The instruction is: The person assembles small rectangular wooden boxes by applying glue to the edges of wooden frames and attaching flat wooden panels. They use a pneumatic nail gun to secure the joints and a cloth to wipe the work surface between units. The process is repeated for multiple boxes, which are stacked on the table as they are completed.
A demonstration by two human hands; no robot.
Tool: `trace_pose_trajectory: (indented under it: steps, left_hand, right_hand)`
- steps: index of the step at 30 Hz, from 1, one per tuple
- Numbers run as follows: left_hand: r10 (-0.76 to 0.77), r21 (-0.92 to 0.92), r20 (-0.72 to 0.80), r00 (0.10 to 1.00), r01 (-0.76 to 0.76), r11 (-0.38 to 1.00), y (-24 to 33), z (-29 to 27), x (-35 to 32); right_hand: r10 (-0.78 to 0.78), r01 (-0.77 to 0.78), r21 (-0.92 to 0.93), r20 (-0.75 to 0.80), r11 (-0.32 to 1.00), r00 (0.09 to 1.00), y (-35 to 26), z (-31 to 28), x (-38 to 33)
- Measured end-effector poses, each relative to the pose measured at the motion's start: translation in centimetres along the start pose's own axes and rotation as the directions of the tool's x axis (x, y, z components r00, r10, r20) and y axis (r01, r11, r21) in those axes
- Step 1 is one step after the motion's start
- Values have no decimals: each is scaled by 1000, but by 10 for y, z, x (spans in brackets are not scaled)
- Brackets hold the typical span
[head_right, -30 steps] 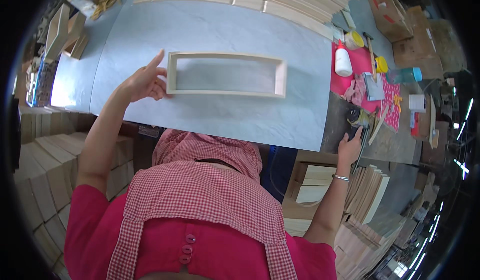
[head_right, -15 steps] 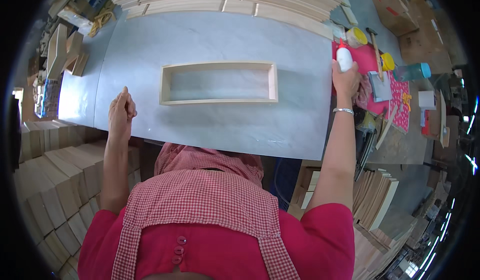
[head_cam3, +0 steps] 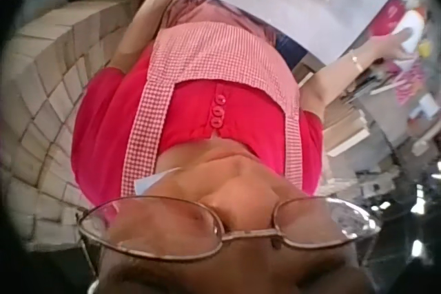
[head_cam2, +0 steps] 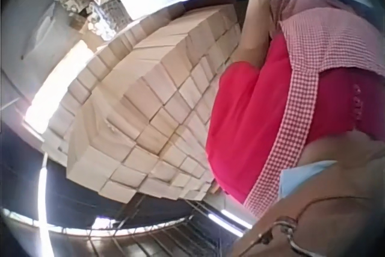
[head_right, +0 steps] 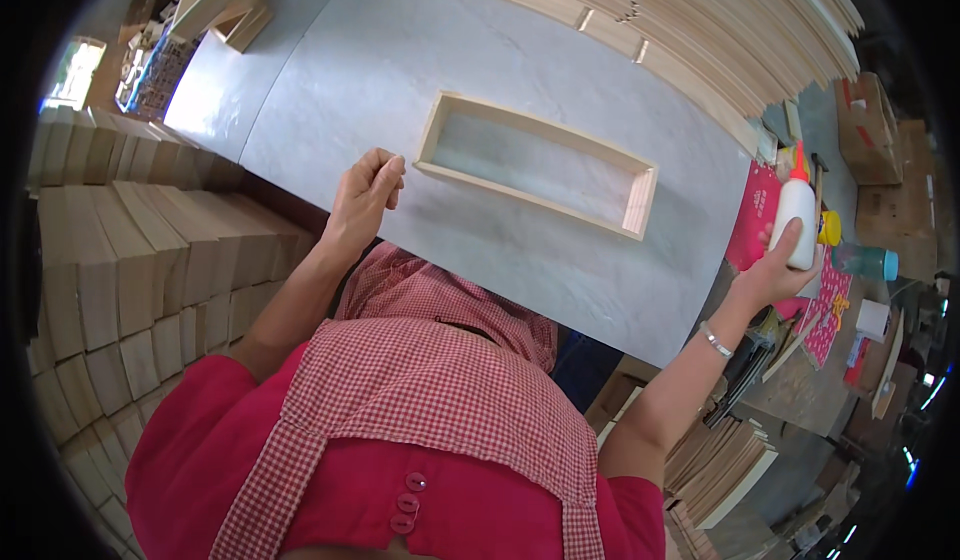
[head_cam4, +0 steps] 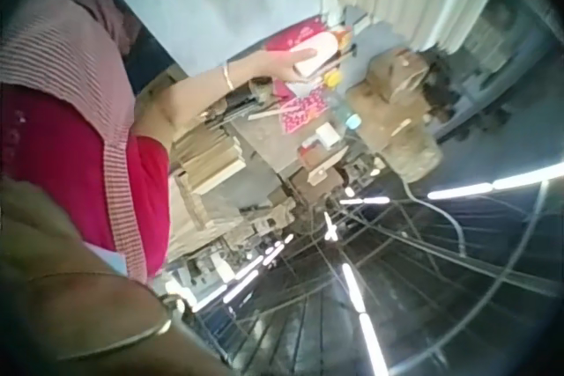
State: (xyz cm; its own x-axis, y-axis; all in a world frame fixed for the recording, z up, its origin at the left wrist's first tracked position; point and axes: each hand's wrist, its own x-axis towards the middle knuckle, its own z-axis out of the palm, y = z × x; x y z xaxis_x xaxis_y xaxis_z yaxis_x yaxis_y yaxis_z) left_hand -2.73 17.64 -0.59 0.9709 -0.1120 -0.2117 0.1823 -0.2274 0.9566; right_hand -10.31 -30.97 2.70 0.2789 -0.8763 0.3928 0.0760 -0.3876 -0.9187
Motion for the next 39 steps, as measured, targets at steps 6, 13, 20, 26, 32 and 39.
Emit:
trace_pose_trajectory:
  steps: [6,13,20,26,32,39]
  left_hand:
    - [88,178,-124,988,-65,982,-21,-15,-7]
    - [141,337,-171,975,-77,938,-25,-30,-3]
    - [359,487,-283,889,-189,852,-50,-35,11]
    - [371,515,-249,894,-202,833,-48,-35,11]
    - [390,504,-236,890,-231,832,-44,-36,9]
    - [409,554,-192,892,-246,795,-44,-36,9]
  right_hand:
    - [8,-66,131,397,989,918,-64,39,-138]
    - [-82,-75,177,739,981,669,-85,70,-222]
    - [-99,-89,187,800,978,592,-91,85,-235]
    - [-168,27,189,789,982,592,-85,94,-232]
    - [-255,146,210,743,967,618,-84,115,-226]
    - [-321,250,203,679,947,660,-81,142,-218]
